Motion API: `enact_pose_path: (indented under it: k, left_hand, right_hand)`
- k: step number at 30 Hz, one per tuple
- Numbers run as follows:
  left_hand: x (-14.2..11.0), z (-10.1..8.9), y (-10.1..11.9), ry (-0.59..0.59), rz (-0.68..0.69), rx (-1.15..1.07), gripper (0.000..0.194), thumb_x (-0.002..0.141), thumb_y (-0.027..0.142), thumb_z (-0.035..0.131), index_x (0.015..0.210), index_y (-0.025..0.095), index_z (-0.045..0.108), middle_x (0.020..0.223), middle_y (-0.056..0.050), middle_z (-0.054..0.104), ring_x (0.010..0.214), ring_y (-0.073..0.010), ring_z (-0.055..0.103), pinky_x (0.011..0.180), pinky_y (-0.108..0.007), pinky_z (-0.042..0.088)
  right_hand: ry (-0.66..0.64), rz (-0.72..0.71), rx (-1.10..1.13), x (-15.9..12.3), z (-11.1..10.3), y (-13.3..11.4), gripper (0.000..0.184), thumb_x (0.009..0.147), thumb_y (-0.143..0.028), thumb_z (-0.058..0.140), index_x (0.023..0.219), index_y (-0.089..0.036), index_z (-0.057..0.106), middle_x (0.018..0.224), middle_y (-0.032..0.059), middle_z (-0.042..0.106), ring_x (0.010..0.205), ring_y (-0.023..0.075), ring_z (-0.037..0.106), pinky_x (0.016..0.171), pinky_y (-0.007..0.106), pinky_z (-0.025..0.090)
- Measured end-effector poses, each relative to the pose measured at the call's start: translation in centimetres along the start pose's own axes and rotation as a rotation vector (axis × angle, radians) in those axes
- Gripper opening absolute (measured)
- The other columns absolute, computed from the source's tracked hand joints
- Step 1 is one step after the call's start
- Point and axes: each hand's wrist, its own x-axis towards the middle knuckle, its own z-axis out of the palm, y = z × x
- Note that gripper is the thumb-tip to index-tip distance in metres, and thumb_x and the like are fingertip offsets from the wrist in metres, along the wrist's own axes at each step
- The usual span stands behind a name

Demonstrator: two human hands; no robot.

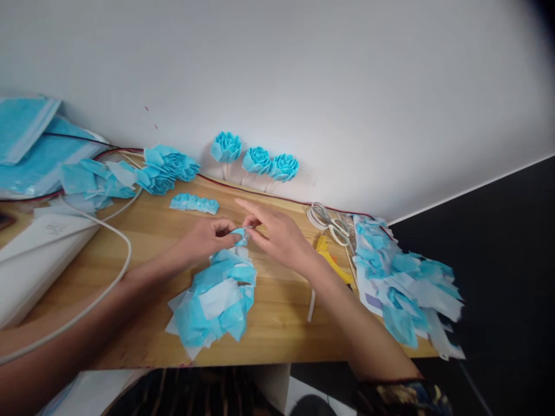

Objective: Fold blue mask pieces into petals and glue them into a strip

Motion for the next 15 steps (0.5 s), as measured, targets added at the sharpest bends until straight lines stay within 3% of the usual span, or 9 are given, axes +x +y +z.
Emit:
enact_pose_path:
  k: [8,15]
  left_hand:
    - [0.2,-0.1,-0.7,0.009,0.006,0.025,0.027,0.074,0.044,0.061,0.065,0.019,0.057,0.061,0.003,0.049,0.060,-0.0135,0.045,0.056,-0.024,0.032]
    - [0.2,-0.1,-0.6,0.032,-0.008,-0.033,0.028,0.074,0.045,0.062,0.072,0.017,0.063,0.066,0.001,0.057,0.064,-0.0156,0.050,0.058,-0.025,0.036]
  right_hand:
    - [0.077,-0.142,-0.174,-0.9,0.5,-0.1,0.051,0.098,-0.016,0.040,0.148,-0.025,0.036,0.100,0.0049,0.070,0.092,0.0176,0.065,0.083,0.034,0.054]
    - [0.118,-0.191,-0.185,-1.8,1.0,-0.2,0.052,0.098,-0.014,0.040,0.149,-0.024,0.036,0.101,0.0067,0.072,0.093,0.0193,0.065,0.084,0.035,0.055]
